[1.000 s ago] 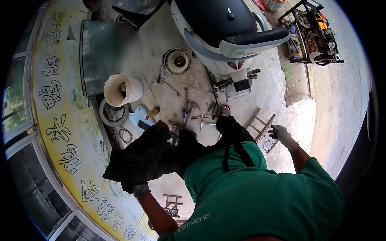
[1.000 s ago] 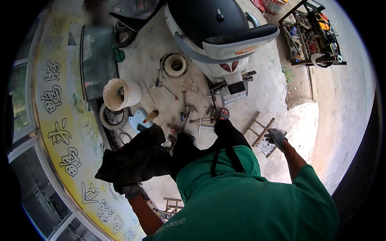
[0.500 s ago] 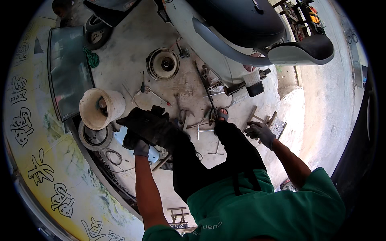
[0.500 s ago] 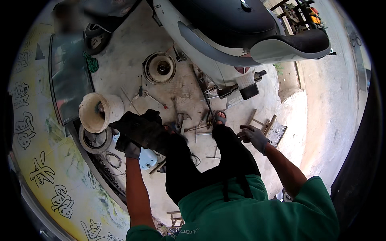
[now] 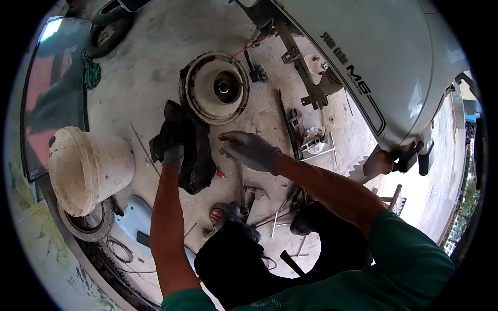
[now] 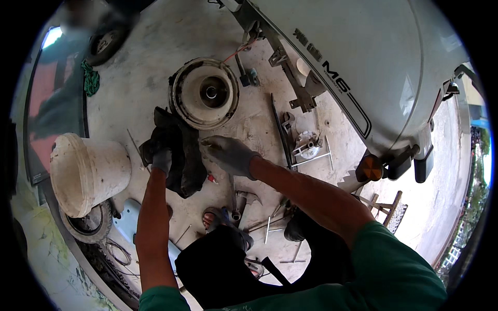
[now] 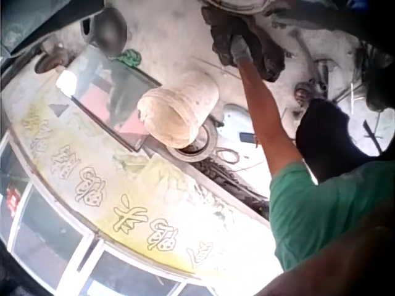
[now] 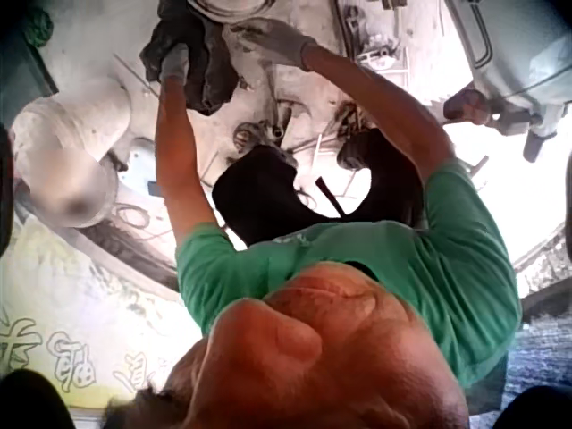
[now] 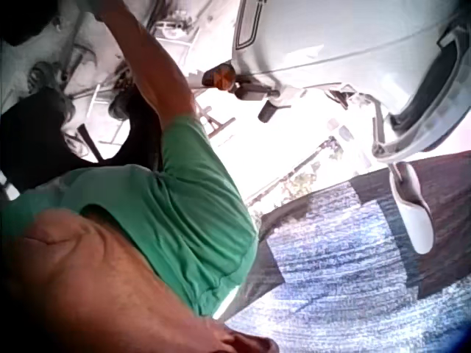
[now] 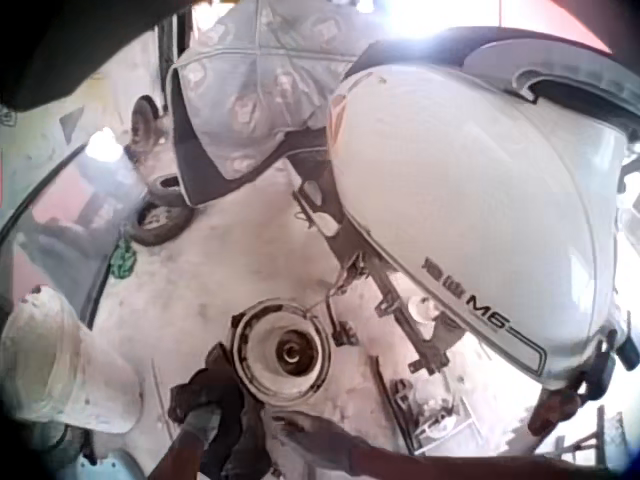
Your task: The person removes the rear wheel of a white scooter, cleans the hub and brake components with a cloth, and uses a screwdriver to scrape debris. The person then reassembles the wheel and cleans the surrounding area.
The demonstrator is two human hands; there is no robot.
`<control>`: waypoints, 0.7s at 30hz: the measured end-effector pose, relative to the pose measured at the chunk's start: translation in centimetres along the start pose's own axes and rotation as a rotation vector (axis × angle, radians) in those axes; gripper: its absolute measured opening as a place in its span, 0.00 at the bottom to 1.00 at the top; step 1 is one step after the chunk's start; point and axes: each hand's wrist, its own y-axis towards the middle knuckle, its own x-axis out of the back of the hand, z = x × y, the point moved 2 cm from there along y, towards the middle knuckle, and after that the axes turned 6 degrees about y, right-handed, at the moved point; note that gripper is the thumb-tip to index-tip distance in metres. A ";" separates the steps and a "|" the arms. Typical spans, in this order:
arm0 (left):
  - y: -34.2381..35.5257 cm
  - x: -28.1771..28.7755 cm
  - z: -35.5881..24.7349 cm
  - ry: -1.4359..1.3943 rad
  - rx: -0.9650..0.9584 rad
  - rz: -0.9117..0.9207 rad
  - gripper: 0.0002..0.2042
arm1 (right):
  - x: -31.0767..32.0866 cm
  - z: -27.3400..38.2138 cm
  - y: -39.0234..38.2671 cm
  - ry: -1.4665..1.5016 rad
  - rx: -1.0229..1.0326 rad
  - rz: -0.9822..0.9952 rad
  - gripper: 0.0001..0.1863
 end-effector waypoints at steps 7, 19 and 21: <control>6.2 -1.2 0.9 -0.103 -0.326 -0.318 0.14 | 1.8 -0.5 7.2 -0.289 0.041 -0.180 0.27; 0.9 -11.2 -15.1 -0.421 -0.277 -0.404 0.29 | 2.2 -2.0 5.4 -0.882 0.298 -0.441 0.35; 0.1 -10.9 -16.6 -0.486 -0.303 -0.389 0.28 | 1.7 -2.6 4.4 -0.968 0.281 -0.451 0.33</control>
